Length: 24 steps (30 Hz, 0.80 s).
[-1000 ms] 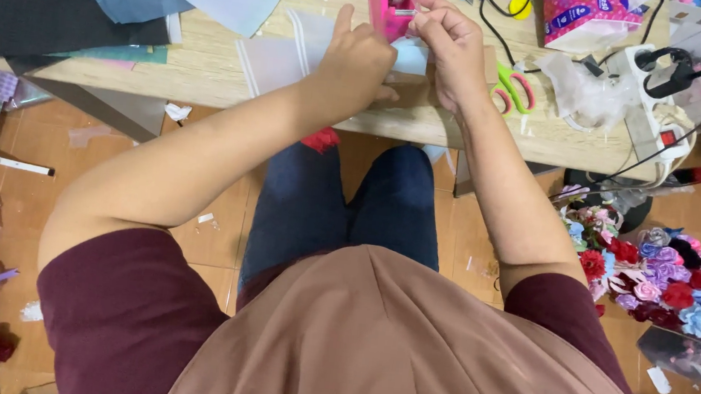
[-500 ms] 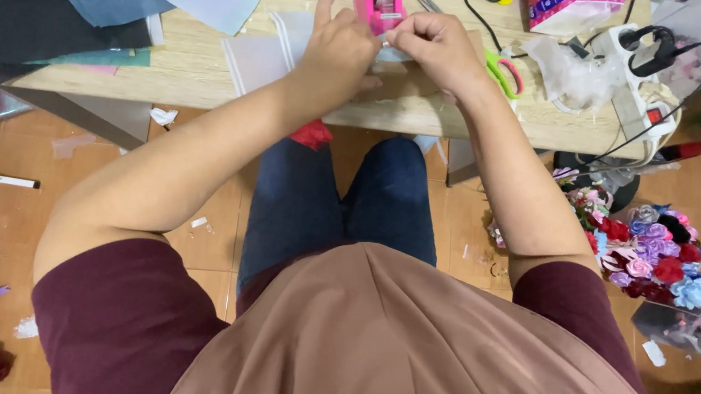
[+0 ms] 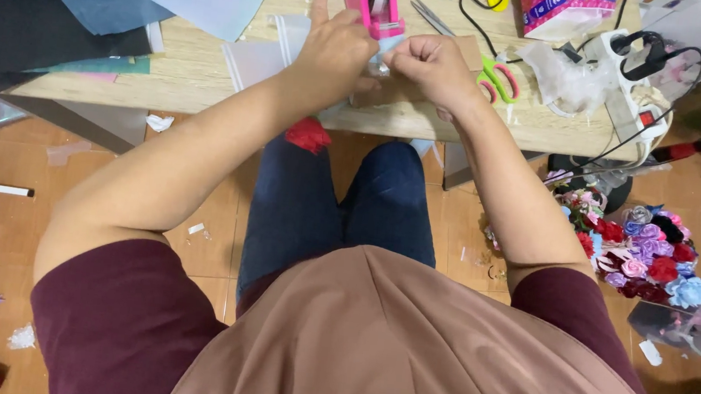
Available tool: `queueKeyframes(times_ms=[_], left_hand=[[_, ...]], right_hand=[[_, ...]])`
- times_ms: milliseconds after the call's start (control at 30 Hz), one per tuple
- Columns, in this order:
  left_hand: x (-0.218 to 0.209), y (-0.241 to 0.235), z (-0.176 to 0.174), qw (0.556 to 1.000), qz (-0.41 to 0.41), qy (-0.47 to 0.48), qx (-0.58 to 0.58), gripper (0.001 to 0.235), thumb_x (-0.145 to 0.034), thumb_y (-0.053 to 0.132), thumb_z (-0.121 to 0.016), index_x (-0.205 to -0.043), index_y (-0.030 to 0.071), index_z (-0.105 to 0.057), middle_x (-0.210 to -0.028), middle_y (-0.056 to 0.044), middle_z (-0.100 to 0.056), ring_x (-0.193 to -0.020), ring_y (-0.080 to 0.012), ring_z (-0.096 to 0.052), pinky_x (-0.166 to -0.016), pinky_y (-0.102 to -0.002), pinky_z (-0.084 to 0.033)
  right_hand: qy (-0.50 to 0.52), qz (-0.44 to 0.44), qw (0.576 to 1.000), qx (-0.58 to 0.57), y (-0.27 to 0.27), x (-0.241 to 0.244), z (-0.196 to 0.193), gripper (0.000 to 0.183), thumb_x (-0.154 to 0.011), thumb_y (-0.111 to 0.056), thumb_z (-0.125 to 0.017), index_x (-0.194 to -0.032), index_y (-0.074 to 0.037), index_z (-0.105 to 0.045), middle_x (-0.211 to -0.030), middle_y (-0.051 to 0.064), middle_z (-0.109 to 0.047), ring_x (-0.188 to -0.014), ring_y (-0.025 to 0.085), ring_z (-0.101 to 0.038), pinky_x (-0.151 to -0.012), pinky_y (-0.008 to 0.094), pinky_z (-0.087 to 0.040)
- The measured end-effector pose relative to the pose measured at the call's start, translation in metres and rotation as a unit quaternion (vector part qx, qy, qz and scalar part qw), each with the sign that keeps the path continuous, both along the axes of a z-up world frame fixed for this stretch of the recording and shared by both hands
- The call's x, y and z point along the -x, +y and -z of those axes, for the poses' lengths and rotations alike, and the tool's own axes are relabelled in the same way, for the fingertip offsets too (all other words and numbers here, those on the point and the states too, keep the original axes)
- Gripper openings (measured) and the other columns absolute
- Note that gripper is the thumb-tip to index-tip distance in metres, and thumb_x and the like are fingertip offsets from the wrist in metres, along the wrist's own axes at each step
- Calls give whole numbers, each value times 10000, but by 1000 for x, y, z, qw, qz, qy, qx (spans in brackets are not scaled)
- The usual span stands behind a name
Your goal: Wrapping artificial roses with decorative paper and a cardboard base to create a bouquet
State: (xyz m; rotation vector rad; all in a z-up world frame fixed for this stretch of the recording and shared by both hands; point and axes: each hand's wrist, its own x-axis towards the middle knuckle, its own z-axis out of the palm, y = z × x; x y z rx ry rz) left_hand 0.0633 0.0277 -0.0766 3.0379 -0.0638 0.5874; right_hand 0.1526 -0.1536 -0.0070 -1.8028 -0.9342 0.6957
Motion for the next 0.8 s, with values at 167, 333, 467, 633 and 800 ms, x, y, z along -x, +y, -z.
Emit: queueKeyframes(times_ms=[167,333,467,633,800], left_hand=[[-2,4,8,999,6,-22,22,458,-726,571,-851,-824,133,-763,-709,-20,-631,-943,-324,-615,-1170,-740,90],[5,-2,-4,999,-1,-1,38,402,-812,529,-820,-794,136,-737,-718,9,-626,-956,-309,-623,-1176,-723,130],[9,-4,-12,998,-10,31,45,362,-816,451,-816,-748,120,-687,-709,6,-609,-954,-313,-632,-1177,-720,134],[6,-2,-7,999,-12,28,30,395,-831,503,-843,-802,135,-705,-728,5,-627,-945,-327,-648,-1166,-728,137],[7,2,-4,999,14,-2,38,394,-822,451,-873,-755,125,-662,-698,16,-598,-900,-324,-649,-1155,-751,120]], right_hand=[[53,26,998,-18,-2,0,14,214,-993,-155,-729,-780,-132,-717,-690,-60,-628,-620,10,-492,-565,176,-389],[87,29,996,-11,-9,13,4,293,-1007,-136,-717,-717,-125,-674,-588,-68,-518,-528,19,-384,-491,191,-284],[79,19,997,-15,-13,11,13,247,-1008,-117,-705,-761,-108,-703,-620,-47,-578,-544,27,-432,-502,192,-337],[27,9,999,-14,-19,9,27,180,-999,-161,-737,-824,-122,-753,-622,-81,-571,-552,7,-425,-505,174,-324],[-11,6,1000,-24,-21,4,49,221,-1000,-201,-750,-793,-131,-717,-607,-105,-477,-572,12,-370,-540,190,-286]])
